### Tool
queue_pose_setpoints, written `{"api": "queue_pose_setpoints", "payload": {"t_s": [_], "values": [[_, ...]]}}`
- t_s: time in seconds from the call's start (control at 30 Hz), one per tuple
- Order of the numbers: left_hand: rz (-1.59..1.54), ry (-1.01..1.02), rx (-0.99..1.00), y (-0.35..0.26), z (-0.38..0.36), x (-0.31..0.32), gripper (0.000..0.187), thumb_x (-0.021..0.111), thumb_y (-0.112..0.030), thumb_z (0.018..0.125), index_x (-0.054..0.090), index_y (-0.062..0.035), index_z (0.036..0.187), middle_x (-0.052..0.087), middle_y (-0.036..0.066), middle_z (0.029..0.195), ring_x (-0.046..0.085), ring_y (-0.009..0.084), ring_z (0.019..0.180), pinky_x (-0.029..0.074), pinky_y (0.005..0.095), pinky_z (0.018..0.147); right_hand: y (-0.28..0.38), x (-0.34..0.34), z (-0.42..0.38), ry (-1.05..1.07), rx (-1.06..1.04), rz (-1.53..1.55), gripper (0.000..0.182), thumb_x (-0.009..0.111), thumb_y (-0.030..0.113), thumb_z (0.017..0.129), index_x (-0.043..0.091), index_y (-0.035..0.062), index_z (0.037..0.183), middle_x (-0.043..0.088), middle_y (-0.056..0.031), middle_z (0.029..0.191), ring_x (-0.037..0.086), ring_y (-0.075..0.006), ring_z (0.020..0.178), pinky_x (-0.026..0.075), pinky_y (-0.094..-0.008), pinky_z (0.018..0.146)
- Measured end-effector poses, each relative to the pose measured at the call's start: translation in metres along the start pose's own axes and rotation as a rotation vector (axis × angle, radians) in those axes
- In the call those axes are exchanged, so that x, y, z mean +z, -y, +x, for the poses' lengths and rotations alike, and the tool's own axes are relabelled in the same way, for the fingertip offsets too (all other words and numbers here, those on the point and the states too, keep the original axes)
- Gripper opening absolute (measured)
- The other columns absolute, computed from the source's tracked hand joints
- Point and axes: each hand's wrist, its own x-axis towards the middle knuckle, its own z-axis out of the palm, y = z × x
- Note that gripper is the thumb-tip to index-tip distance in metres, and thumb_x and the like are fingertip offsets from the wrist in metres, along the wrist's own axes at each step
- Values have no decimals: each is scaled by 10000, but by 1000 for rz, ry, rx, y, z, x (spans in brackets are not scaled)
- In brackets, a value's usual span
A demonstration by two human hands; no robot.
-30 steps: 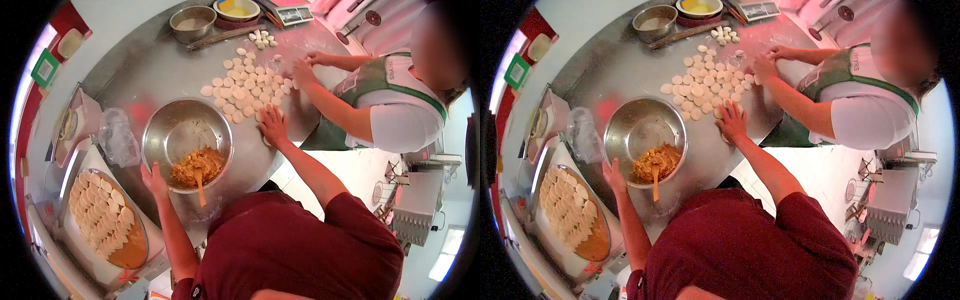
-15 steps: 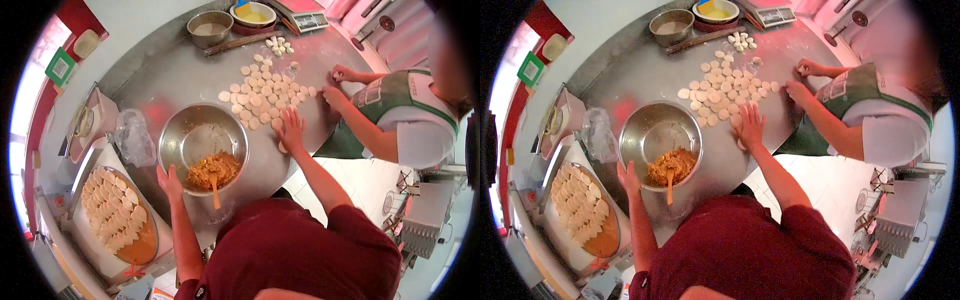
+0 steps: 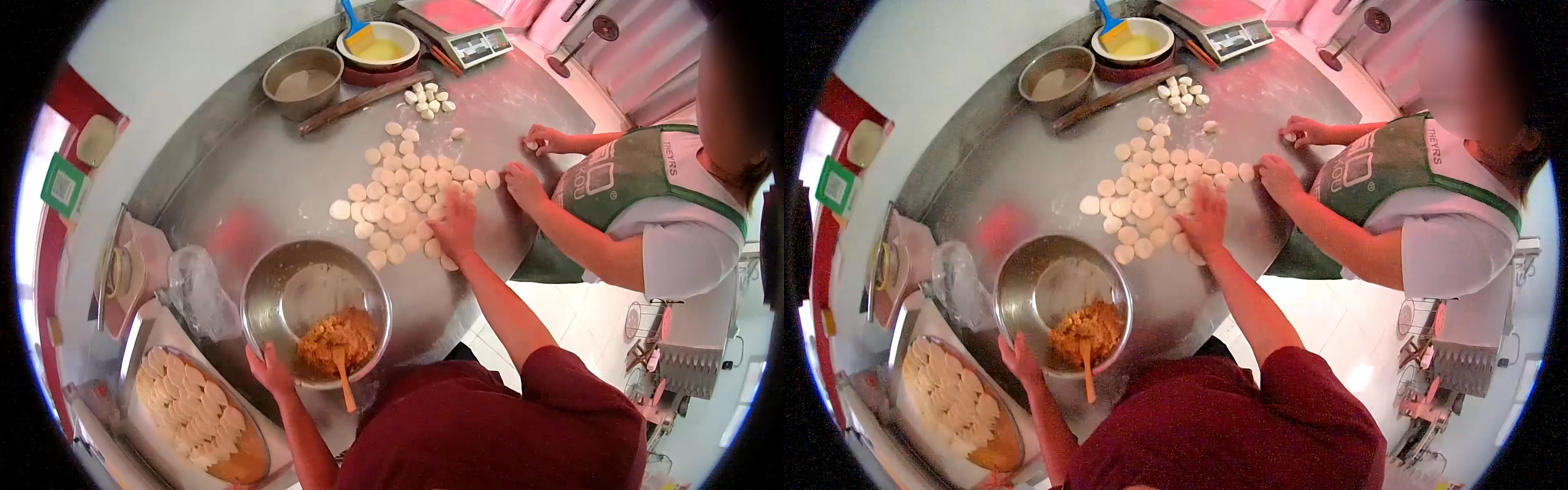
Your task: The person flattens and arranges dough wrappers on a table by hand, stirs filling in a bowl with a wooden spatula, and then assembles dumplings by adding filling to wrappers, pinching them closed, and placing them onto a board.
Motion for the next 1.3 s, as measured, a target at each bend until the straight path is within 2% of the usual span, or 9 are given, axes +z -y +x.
{"api": "queue_pose_setpoints", "payload": {"t_s": [0.1,0.23,0.3,0.43,0.57,0.8,0.9,1.07,1.3], "values": [[-79,-26,-45,-6,1,5,228,527,-99,834,533,37,1017,568,82,891,512,173,788,428,303,719,23,8,54,-259,-239,-141,596,608,329,767,414,108,1285,448,-106,1262,406,-310,1174,296,-480,973],[-42,-31,-92,-19,-3,5,221,524,-105,841,534,24,1022,564,64,909,499,150,793,424,291,716,-14,44,184,-171,-134,42,454,570,134,760,494,146,1208,563,-114,1087,509,-305,1022,418,-426,878],[-83,-49,-105,-17,-1,8,223,526,-104,840,532,25,1022,562,65,913,496,151,799,421,290,719,-18,51,227,-27,-130,-145,422,555,88,740,534,163,1154,585,-118,1037,544,-300,948,466,-407,799],[-55,-47,-131,-8,-3,2,235,528,-111,837,526,34,1022,556,72,911,489,161,803,415,292,730,-24,79,251,12,-216,-254,342,596,136,735,575,153,1076,594,-97,1031,578,-308,878,492,-412,741],[-15,-24,-89,-9,-1,0,257,535,-148,837,523,40,1013,552,77,891,488,178,787,416,307,731,10,41,205,38,-119,170,323,652,142,699,581,106,1011,578,-99,917,582,-295,772,474,-416,702],[-13,-19,-86,-1,0,-1,303,537,-159,837,537,48,1059,585,104,922,519,190,814,428,322,748,-49,-71,-9,374,-167,50,251,651,160,715,616,53,938,523,-140,790,540,-336,767,450,-394,708],[-43,-8,-75,-11,-1,3,297,537,-145,841,538,50,1064,586,104,927,525,182,821,430,310,753,-62,-76,-74,454,-112,-18,269,652,190,738,610,68,975,571,-146,867,566,-331,830,460,-402,736],[-117,15,-12,-8,0,4,264,531,-105,843,541,54,1054,588,104,926,525,174,821,425,304,762,-61,-69,-97,378,-120,14,305,643,206,754,591,102,1036,607,-118,964,591,-309,879,480,-394,740],[24,38,34,-13,0,1,260,529,-104,843,540,62,1043,589,109,920,523,184,816,416,305,770,-66,-65,-97,380,-278,-31,279,627,261,777,588,152,1030,621,-98,843,609,-311,752,486,-412,630]]}}
